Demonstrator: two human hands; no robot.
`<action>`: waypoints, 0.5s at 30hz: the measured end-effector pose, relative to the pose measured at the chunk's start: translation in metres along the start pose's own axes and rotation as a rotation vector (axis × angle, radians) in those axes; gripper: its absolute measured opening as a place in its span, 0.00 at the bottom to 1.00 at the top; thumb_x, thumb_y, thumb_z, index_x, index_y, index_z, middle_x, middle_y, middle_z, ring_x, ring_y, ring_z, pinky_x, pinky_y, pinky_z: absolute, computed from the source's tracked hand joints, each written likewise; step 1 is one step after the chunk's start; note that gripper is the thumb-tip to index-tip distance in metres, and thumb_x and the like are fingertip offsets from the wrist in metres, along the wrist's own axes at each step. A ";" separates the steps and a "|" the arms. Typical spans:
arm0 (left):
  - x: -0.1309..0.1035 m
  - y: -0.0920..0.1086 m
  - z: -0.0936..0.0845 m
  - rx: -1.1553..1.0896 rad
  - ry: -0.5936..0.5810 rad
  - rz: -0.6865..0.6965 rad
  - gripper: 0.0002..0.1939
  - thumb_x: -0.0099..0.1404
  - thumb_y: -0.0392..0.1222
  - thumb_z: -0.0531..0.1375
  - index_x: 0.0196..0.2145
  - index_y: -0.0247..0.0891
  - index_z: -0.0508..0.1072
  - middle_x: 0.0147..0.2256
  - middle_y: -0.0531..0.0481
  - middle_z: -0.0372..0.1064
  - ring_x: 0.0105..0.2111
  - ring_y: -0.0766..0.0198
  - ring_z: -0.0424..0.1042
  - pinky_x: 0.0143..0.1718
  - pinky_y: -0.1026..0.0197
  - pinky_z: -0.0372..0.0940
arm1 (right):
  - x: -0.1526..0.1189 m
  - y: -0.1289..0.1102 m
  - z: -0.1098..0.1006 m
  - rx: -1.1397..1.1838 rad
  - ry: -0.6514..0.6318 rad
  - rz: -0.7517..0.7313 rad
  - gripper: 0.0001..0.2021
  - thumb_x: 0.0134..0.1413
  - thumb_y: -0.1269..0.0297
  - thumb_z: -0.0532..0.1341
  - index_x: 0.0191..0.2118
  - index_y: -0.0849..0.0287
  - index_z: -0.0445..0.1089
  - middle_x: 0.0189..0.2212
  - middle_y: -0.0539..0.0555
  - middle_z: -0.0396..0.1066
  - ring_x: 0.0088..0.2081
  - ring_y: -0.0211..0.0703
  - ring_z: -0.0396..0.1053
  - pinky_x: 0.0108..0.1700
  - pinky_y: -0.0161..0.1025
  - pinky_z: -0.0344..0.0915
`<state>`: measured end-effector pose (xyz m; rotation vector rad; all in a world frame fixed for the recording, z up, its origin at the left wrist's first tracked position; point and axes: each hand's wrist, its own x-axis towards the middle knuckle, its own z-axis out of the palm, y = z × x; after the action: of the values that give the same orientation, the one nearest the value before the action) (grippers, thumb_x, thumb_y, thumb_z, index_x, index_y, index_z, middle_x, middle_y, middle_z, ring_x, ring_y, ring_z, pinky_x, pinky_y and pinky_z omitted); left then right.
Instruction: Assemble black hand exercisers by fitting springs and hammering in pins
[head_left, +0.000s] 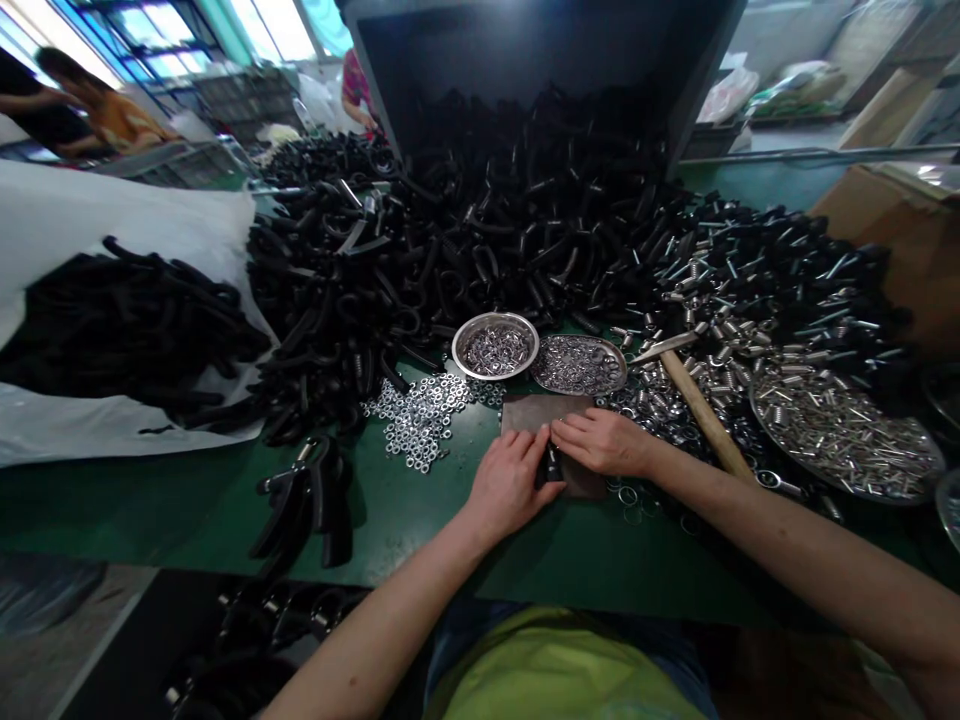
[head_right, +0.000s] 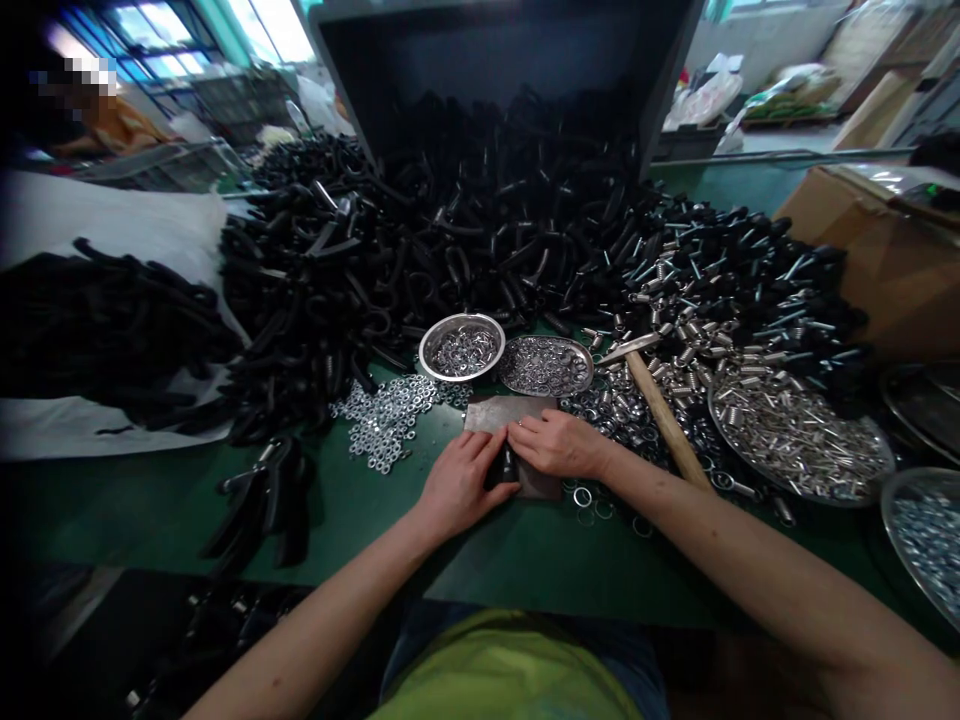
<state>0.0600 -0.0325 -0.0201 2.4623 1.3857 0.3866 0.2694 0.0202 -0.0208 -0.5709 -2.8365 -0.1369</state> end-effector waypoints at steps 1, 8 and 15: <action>-0.002 0.001 0.002 0.012 0.007 -0.001 0.36 0.59 0.54 0.59 0.60 0.35 0.57 0.45 0.41 0.66 0.47 0.50 0.63 0.50 0.49 0.58 | -0.004 0.000 -0.005 -0.007 -0.012 0.066 0.15 0.62 0.69 0.49 0.47 0.60 0.70 0.45 0.60 0.71 0.40 0.44 0.66 0.34 0.41 0.59; -0.003 0.001 0.006 -0.088 0.094 -0.160 0.31 0.50 0.53 0.66 0.49 0.37 0.65 0.44 0.44 0.66 0.45 0.53 0.64 0.47 0.52 0.61 | -0.064 0.014 -0.039 -0.332 -0.053 1.142 0.19 0.58 0.60 0.54 0.54 0.62 0.65 0.44 0.69 0.65 0.45 0.61 0.63 0.39 0.50 0.62; 0.000 0.004 0.002 -0.070 0.108 -0.205 0.30 0.47 0.55 0.68 0.45 0.39 0.69 0.42 0.46 0.66 0.44 0.53 0.65 0.44 0.53 0.61 | -0.086 0.030 -0.032 -0.148 -0.128 1.445 0.21 0.59 0.60 0.50 0.57 0.58 0.60 0.43 0.67 0.67 0.39 0.57 0.69 0.35 0.48 0.63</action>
<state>0.0632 -0.0349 -0.0204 2.2468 1.6212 0.5177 0.3657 0.0118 -0.0102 -2.4289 -1.8235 -0.0255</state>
